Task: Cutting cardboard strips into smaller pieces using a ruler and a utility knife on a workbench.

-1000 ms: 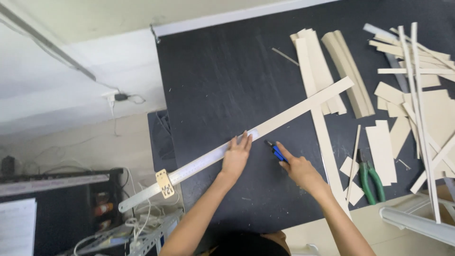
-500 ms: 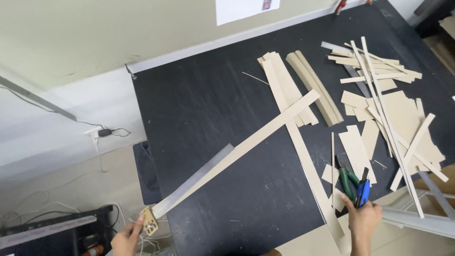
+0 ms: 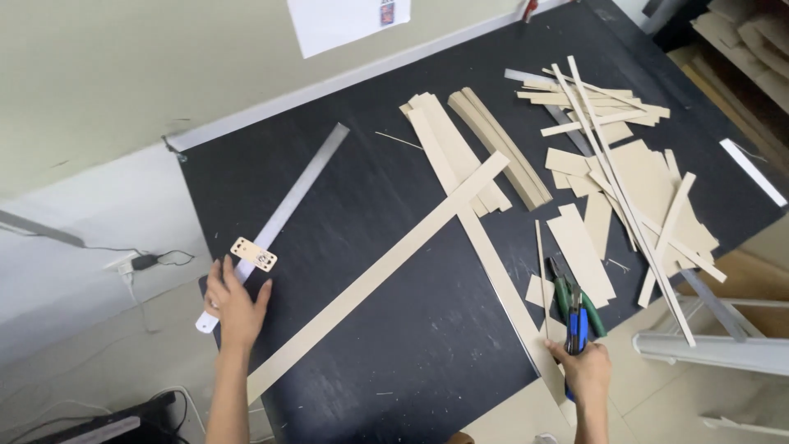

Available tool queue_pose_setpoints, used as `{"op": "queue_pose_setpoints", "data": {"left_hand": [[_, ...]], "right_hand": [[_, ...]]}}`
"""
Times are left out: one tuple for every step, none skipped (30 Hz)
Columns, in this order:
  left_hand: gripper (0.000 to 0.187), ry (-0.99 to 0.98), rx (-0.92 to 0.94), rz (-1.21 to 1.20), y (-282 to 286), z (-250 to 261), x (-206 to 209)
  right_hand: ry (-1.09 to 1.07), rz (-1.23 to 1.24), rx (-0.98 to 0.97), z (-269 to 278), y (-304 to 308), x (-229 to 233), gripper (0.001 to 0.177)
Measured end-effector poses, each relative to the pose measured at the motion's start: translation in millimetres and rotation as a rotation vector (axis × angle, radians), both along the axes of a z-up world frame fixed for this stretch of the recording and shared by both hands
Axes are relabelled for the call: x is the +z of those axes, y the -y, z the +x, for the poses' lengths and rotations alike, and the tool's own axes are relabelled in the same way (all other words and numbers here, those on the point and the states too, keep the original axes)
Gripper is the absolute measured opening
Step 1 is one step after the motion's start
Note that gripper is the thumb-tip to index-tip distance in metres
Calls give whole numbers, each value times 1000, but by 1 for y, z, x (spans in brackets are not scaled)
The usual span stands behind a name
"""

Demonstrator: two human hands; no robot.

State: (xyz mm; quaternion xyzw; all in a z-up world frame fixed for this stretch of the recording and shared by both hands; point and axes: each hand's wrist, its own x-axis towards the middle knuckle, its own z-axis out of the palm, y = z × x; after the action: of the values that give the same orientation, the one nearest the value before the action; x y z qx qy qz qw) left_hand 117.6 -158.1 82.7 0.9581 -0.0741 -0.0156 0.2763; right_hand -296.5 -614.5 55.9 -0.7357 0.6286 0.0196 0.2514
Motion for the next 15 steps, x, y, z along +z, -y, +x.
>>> {"op": "queue_pose_setpoints", "data": {"left_hand": [[77, 84, -77, -39, 11, -1, -1], [68, 159, -154, -73, 20, -6, -3], [68, 148, -165, -67, 30, -15, -12], [62, 174, -319, -101, 39, -26, -21], [58, 199, -473, -136, 47, -37, -30], [58, 196, -477, -136, 49, -50, -39], [58, 149, -585, -124, 50, -62, -47], [59, 101, -686, -113, 51, -76, -55], [59, 100, -684, -114, 49, -82, -56], [51, 136, -688, -134, 46, -88, -57], [44, 172, -692, -154, 44, -93, -58], [44, 173, -690, -154, 40, -97, -57], [41, 160, -673, -170, 36, -101, -56], [40, 150, -651, -182, 30, -104, -53], [40, 156, -643, -180, 23, -104, -53]], "right_hand": [[-52, 52, -5, 1, 3, 8, 56], [-111, 110, -10, -2, 2, 17, 56], [-121, 119, -22, -3, 0, 20, 56], [-45, 207, -31, -4, -2, 22, 56], [34, 294, -41, -6, -4, 25, 68], [33, 295, -47, -6, -9, 26, 68], [57, 321, -117, -5, -14, 28, 62], [80, 345, -180, -4, -17, 30, 57], [77, 344, -179, -4, -21, 42, 57], [126, 359, -209, -3, -26, 53, 45], [175, 374, -238, -2, -30, 64, 34], [175, 373, -236, -3, -32, 68, 34], [196, 401, -227, -5, -34, 72, 33], [220, 431, -211, -3, -36, 74, 32], [223, 433, -202, -7, -37, 66, 32]]}}
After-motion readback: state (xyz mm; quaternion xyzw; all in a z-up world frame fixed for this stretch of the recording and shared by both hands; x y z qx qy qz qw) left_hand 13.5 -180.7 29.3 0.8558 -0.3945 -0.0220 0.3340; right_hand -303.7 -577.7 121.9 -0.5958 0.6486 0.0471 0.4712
